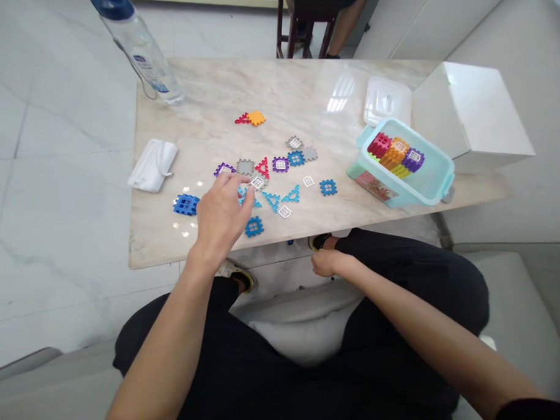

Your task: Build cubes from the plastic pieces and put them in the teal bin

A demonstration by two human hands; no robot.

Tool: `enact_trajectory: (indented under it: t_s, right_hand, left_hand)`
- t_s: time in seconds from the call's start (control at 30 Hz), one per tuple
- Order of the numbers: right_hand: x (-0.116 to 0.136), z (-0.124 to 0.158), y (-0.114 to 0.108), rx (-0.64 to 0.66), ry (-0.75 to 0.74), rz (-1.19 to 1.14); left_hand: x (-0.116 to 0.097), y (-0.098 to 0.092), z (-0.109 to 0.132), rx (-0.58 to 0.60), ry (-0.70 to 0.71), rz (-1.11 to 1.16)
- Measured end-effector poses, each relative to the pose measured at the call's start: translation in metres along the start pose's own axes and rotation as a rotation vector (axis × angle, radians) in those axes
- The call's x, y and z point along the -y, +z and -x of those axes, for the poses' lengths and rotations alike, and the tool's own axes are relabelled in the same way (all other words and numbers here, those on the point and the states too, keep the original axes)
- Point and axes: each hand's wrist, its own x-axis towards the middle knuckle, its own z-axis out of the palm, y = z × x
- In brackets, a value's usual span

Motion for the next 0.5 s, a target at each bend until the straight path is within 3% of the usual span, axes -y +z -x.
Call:
enact_trajectory:
  t_s: [0.1,0.23,0.37,0.5]
  right_hand:
    - [0.021,-0.039,0.041,0.115,0.046,-0.042]
    - [0.031,-0.074,0.079,0.164,0.093,-0.131]
    - [0.037,-0.082,0.107,0.174,0.111,-0.223]
    - [0.041,-0.077,0.118,0.085,0.099,-0.288]
  left_hand:
    - [0.016,-0.011,0.008,-0.026,-0.043,-0.008]
    - [0.040,-0.025,0.012,-0.055,-0.086,-0.051]
    - [0.056,-0.029,0.002,-0.067,-0.091,-0.076]
    - [0.046,-0.029,-0.014,-0.083,-0.056,-0.021]
